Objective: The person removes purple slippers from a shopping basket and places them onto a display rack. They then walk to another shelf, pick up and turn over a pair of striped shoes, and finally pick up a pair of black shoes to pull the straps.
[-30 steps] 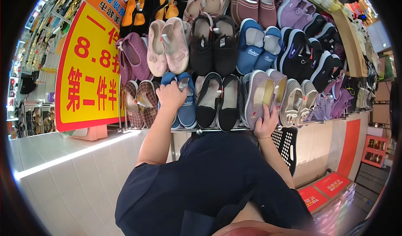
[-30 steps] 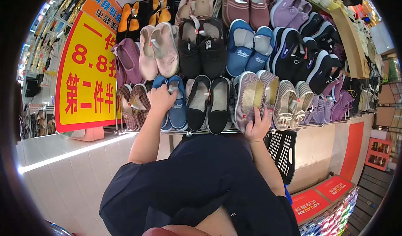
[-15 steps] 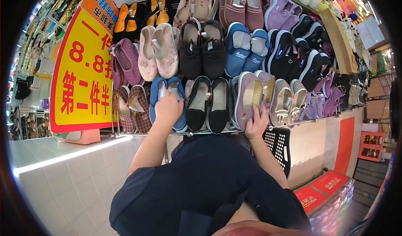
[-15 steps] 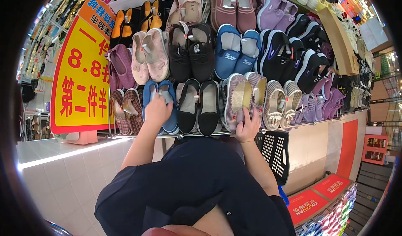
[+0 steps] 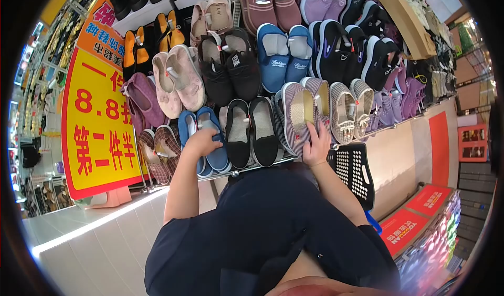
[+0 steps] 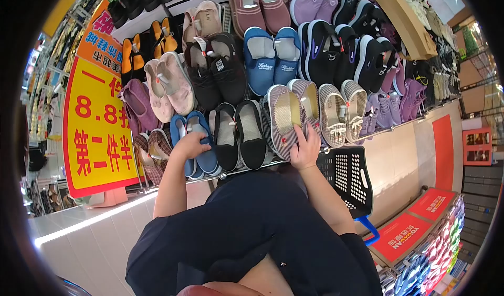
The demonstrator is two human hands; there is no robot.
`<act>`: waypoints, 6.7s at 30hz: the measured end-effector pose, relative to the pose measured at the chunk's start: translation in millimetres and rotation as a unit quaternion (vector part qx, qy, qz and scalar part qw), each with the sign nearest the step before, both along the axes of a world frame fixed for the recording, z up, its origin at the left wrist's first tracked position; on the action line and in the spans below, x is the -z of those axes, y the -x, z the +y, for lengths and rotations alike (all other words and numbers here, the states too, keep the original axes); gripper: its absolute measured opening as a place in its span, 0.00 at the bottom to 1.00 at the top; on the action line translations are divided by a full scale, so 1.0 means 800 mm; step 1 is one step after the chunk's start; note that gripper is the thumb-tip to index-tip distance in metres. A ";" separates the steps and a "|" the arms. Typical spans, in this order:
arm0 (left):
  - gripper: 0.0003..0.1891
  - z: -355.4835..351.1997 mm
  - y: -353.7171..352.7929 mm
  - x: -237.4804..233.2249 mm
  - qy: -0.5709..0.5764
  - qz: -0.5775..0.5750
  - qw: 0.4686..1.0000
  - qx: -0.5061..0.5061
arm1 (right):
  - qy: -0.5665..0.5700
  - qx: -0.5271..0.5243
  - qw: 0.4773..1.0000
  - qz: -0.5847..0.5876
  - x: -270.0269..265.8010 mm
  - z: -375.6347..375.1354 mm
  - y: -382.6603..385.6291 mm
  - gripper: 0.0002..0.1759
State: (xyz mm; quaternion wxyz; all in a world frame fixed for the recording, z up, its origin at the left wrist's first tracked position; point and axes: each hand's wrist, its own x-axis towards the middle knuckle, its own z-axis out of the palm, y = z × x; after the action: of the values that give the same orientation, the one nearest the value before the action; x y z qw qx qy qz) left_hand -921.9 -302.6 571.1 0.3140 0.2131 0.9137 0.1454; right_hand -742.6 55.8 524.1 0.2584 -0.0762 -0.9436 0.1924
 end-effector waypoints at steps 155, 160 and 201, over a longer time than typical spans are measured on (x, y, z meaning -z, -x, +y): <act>0.45 0.033 -0.196 0.075 0.056 0.354 0.877 -0.320 | -0.022 -0.042 0.999 0.018 0.026 0.013 -0.007 0.39; 0.45 0.031 -0.195 0.074 0.049 0.355 0.877 -0.319 | -0.027 -0.040 0.999 0.011 0.027 0.010 -0.007 0.39; 0.33 -0.082 -0.139 0.029 -0.101 0.270 0.951 -0.108 | -0.045 -0.020 0.997 -0.066 0.029 0.005 -0.001 0.36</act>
State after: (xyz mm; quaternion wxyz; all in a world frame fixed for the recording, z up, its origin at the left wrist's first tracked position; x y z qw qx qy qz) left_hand -810.8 -368.0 547.9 0.0148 0.1749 0.9624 0.2074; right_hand -742.1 59.7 501.1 0.1950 -0.0580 -0.9676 0.1493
